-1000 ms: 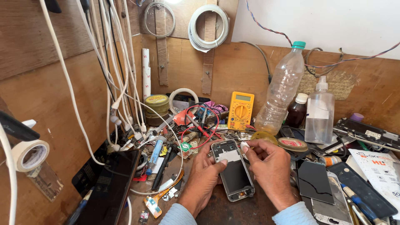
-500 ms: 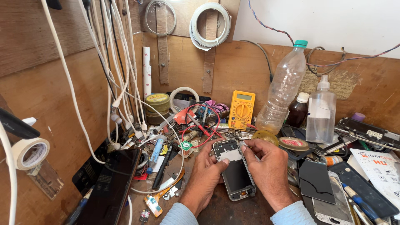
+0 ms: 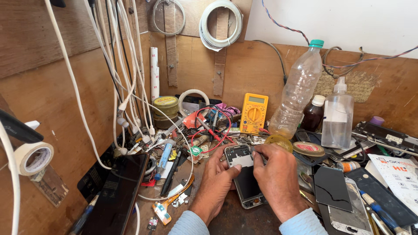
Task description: The person uses a small tool to pry and remove a white adhesive strip from the back of a disassembled smartphone. They continue to peel and lift the strip along the phone's edge while holding the device steady.
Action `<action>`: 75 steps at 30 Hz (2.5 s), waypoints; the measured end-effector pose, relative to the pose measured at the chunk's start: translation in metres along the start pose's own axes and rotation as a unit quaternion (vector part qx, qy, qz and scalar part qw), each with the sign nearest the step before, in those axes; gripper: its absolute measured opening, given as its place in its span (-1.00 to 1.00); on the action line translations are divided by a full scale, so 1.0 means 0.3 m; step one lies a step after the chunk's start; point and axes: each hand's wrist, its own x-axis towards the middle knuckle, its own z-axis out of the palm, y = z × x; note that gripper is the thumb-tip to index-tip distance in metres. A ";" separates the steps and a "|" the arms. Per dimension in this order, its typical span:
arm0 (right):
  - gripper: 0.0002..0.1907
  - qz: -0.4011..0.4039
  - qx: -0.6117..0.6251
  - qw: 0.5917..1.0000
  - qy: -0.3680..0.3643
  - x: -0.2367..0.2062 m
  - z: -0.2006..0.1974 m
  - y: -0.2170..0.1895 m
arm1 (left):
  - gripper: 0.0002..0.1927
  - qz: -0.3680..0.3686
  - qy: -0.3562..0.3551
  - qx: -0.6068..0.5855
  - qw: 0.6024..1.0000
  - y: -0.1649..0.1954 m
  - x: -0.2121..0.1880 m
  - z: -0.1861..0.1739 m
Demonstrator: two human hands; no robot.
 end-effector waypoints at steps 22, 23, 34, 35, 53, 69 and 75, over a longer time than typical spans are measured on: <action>-0.85 0.262 0.265 0.918 -0.137 0.055 0.036 0.142 | -0.34 -0.008 -0.003 -0.015 1.000 -0.004 -0.005 -0.014; -0.83 0.272 0.286 0.908 -0.140 0.057 0.037 0.149 | -0.34 -0.012 -0.002 -0.016 1.000 -0.003 -0.005 -0.014; -0.80 0.327 0.360 0.861 -0.147 0.059 0.025 0.168 | -0.38 -0.026 -0.012 -0.016 0.999 0.009 -0.004 -0.008; -0.80 0.322 0.360 0.863 -0.144 0.060 0.028 0.166 | -0.38 -0.027 -0.012 -0.015 0.999 0.010 -0.001 -0.008; -0.80 0.102 0.131 0.986 -0.019 0.031 0.027 0.096 | -0.37 -0.007 -0.009 -0.018 1.000 -0.006 0.008 -0.006; -0.87 -0.006 -0.011 1.000 0.007 0.016 0.001 -0.009 | -0.35 0.004 -0.009 -0.005 1.000 -0.004 0.001 0.001; -0.89 -0.031 -0.035 0.999 0.025 0.002 -0.001 -0.021 | -0.35 0.012 -0.015 -0.016 1.000 -0.011 0.003 0.004</action>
